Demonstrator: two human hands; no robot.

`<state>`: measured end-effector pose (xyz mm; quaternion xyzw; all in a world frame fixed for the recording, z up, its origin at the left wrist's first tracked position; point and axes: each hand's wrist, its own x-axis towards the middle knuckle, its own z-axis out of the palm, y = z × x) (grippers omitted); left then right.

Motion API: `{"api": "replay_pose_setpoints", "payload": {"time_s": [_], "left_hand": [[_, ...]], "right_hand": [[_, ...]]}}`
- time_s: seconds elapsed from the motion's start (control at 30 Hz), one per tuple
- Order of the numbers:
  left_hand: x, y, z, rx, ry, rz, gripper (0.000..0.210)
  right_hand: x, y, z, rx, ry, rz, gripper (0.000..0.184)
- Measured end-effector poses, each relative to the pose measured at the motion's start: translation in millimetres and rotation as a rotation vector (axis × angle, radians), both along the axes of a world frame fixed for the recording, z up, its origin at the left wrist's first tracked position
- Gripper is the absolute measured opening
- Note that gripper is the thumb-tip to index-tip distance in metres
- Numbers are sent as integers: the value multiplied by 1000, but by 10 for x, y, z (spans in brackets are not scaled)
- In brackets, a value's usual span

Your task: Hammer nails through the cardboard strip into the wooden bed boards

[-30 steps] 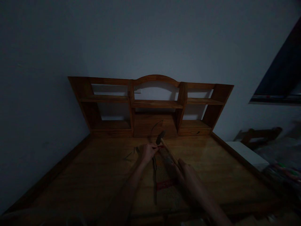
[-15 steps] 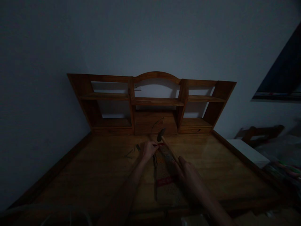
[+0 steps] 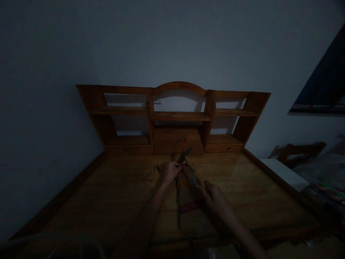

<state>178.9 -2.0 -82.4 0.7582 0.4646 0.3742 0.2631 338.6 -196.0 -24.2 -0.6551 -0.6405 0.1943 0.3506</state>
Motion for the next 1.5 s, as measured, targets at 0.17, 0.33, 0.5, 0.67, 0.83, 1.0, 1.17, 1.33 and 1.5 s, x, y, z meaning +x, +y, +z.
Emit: {"api": "replay_pose_setpoints", "payload": {"time_s": [0.17, 0.33, 0.5, 0.67, 0.83, 1.0, 1.17, 1.33, 1.5], "left_hand": [[2, 3, -13, 40, -13, -19, 11], [-1, -10, 4, 66, -35, -46, 10], [-3, -19, 23, 77, -9, -46, 13], [8, 7, -19, 85, -42, -83, 13], [-2, 13, -28, 110, -21, -74, 13], [1, 13, -19, 116, 7, -51, 13], [-1, 15, -21, 86, -28, -77, 12], [2, 23, -33, 85, -44, -79, 11], [4, 13, -20, 92, -35, -59, 10]], "right_hand": [[13, -16, 10, -5, -28, 12, 30], [-4, -29, 37, -21, -142, -39, 27], [-30, -69, 176, -106, -225, -34, 24], [-50, -108, 355, -112, -223, -34, 24], [-6, -119, 390, -142, -237, -26, 26], [40, -132, 348, -162, -234, 9, 25], [36, -139, 353, -111, -232, 6, 23], [53, -134, 352, -129, -241, 24, 23], [88, -141, 297, -114, -252, 14, 23]]}}
